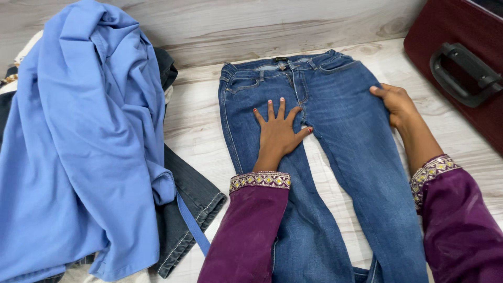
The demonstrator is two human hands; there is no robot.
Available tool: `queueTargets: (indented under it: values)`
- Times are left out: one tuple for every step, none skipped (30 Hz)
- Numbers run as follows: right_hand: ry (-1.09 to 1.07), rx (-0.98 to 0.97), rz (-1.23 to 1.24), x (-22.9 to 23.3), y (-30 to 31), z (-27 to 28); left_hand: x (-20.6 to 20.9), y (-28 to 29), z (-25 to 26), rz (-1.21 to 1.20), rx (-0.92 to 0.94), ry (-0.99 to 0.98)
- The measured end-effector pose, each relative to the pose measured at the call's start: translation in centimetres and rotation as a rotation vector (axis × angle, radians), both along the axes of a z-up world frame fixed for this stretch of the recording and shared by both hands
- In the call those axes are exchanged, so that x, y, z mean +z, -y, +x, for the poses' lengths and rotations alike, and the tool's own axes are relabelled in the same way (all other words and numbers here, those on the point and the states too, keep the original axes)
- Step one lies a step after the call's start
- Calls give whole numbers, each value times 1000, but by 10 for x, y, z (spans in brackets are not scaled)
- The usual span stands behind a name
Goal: The person folds a pair of blue jeans and a light blue long-sleeved shirt on a white table. They then place the folded jeans into a maroon suitcase.
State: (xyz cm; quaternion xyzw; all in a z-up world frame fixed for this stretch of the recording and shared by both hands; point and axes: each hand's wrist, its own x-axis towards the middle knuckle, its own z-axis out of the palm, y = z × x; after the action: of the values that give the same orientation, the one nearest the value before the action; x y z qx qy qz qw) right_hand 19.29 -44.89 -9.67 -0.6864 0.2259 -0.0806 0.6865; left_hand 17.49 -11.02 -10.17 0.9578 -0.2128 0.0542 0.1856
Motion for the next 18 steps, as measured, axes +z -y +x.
queueTargets:
  values:
    - [88, 57, 218, -1, 3, 3, -1, -1, -1, -1, -6, 8]
    - [181, 118, 434, 2, 2, 9, -1, -1, 0, -5, -9, 24]
    - [271, 181, 650, 9, -2, 13, -2, 0, 1, -10, -12, 40]
    - [303, 246, 637, 20, -13, 22, -4, 0, 4, -1, -21, 29]
    - [335, 311, 624, 31, -32, 33, -8, 0, 7, 8, -29, 18]
    - [362, 371, 612, 42, -55, 40, -16, 0, 12, 19, -40, 2]
    - [379, 429, 593, 54, -80, 47, -24, -3, 23, -254, -52, 26]
    - [389, 478, 573, 61, -109, 53, -36, -8, 35, -529, -66, 43]
    - [437, 676, 626, 65, -141, 59, -48, -12, 48, -805, -77, 59]
    - [410, 674, 280, 63, -168, 60, -57, -22, 68, -1338, -60, -161]
    - [446, 776, 144, 53, -198, 61, -65, -37, 85, -1863, -31, -397]
    - [616, 862, -143, 39, -233, 64, -77, -56, 94, -2140, -164, -512]
    - [444, 902, -140, 16, -265, 58, -86, -67, 101, -2410, -310, -632]
    - [273, 940, -131, -5, -286, 48, -92, -70, 106, -2342, -125, -618]
    - [402, 904, -138, -19, -287, 42, -96, -70, 111, -2264, 55, -601]
    - [526, 871, -145, -31, -286, 40, -101, -71, 113, -2183, 234, -577]
    - [552, 882, -106, -39, -287, 44, -105, -75, 115, -2128, 193, -587]
    - [574, 891, -80, -45, -286, 47, -106, -75, 118, -2081, 144, -604]
